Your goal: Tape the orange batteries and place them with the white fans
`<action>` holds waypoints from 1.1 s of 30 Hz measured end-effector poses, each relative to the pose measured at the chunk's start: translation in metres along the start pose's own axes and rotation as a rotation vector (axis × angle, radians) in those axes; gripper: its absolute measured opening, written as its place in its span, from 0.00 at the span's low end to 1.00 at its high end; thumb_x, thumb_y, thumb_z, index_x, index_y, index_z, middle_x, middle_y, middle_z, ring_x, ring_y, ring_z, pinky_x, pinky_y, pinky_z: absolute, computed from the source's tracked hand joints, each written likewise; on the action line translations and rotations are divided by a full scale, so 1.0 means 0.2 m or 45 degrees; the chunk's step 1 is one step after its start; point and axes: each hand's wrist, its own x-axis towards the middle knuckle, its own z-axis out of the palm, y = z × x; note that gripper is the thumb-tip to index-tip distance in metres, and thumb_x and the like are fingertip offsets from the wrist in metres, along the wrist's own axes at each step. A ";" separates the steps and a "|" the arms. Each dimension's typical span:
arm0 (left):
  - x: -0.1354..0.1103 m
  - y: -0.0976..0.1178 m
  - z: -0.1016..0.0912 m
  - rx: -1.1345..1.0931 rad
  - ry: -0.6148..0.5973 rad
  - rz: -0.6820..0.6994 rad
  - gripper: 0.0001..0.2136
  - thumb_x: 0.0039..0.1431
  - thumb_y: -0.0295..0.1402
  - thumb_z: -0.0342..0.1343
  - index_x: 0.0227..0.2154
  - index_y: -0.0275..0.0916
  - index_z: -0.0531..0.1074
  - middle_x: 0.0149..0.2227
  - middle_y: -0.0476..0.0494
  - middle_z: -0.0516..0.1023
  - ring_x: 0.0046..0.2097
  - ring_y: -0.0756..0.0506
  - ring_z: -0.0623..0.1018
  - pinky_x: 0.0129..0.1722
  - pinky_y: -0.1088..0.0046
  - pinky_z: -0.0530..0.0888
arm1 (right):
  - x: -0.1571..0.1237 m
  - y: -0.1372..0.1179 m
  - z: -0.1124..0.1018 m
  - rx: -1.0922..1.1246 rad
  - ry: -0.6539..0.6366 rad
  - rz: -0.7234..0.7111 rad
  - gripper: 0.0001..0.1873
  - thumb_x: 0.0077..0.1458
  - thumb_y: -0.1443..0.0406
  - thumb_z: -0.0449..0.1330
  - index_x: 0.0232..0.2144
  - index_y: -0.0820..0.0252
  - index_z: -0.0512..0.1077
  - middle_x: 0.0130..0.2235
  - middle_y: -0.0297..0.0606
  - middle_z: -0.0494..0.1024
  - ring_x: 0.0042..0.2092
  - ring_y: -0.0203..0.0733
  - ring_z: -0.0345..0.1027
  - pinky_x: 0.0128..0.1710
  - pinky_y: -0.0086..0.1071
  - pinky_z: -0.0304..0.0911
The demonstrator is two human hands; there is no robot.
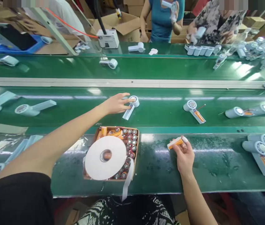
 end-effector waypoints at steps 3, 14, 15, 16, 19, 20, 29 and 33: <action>0.11 0.03 0.03 0.036 -0.043 0.128 0.09 0.71 0.29 0.59 0.45 0.45 0.84 0.65 0.43 0.78 0.68 0.33 0.69 0.68 0.49 0.70 | -0.01 0.01 0.01 -0.004 -0.035 0.018 0.33 0.44 0.55 0.83 0.52 0.54 0.79 0.40 0.38 0.85 0.47 0.58 0.84 0.53 0.57 0.80; 0.46 0.17 -0.04 -0.071 -0.406 -0.293 0.15 0.67 0.23 0.53 0.46 0.39 0.84 0.61 0.32 0.77 0.63 0.26 0.71 0.51 0.51 0.80 | 0.00 0.01 0.03 -0.083 -0.024 -0.001 0.34 0.45 0.54 0.83 0.52 0.54 0.78 0.43 0.39 0.86 0.47 0.56 0.85 0.50 0.49 0.82; 0.50 0.22 -0.06 -0.096 -0.461 -0.365 0.14 0.63 0.22 0.55 0.45 0.37 0.84 0.59 0.29 0.78 0.61 0.25 0.71 0.49 0.48 0.80 | -0.01 0.01 0.03 -0.107 -0.012 -0.006 0.35 0.44 0.54 0.83 0.53 0.55 0.78 0.44 0.40 0.86 0.46 0.55 0.85 0.49 0.47 0.82; 0.54 0.25 -0.08 -0.121 -0.503 -0.426 0.14 0.59 0.22 0.59 0.44 0.36 0.85 0.57 0.27 0.79 0.60 0.24 0.72 0.49 0.46 0.80 | -0.01 0.01 0.02 -0.130 -0.004 -0.005 0.36 0.43 0.54 0.83 0.53 0.54 0.77 0.44 0.40 0.87 0.45 0.54 0.86 0.48 0.45 0.83; 0.64 0.29 -0.12 -0.183 -0.553 -0.505 0.15 0.51 0.21 0.63 0.41 0.36 0.86 0.47 0.27 0.83 0.55 0.26 0.76 0.53 0.46 0.79 | 0.02 -0.03 0.00 -0.247 -0.063 0.020 0.38 0.41 0.55 0.84 0.54 0.53 0.77 0.42 0.39 0.88 0.43 0.52 0.86 0.43 0.39 0.83; 0.65 0.27 -0.12 -0.213 -0.557 -0.520 0.16 0.50 0.21 0.64 0.42 0.37 0.87 0.45 0.28 0.84 0.53 0.28 0.78 0.53 0.50 0.79 | 0.05 -0.07 0.00 -0.307 -0.103 0.000 0.38 0.40 0.56 0.84 0.53 0.53 0.78 0.40 0.39 0.88 0.41 0.52 0.86 0.42 0.38 0.83; 0.65 0.10 -0.12 -0.440 -0.444 -0.473 0.12 0.61 0.33 0.63 0.45 0.48 0.86 0.49 0.48 0.87 0.49 0.41 0.84 0.45 0.71 0.75 | 0.54 -0.30 0.61 -0.761 -0.417 -0.668 0.28 0.48 0.49 0.75 0.48 0.54 0.81 0.38 0.38 0.87 0.39 0.52 0.85 0.44 0.46 0.83; 0.70 0.09 -0.05 -0.409 -0.419 -0.485 0.13 0.64 0.34 0.61 0.48 0.46 0.85 0.49 0.44 0.87 0.51 0.39 0.84 0.48 0.70 0.74 | 0.73 -0.21 0.81 -1.099 -0.697 -0.864 0.17 0.61 0.55 0.68 0.50 0.54 0.81 0.41 0.39 0.87 0.42 0.50 0.84 0.47 0.40 0.79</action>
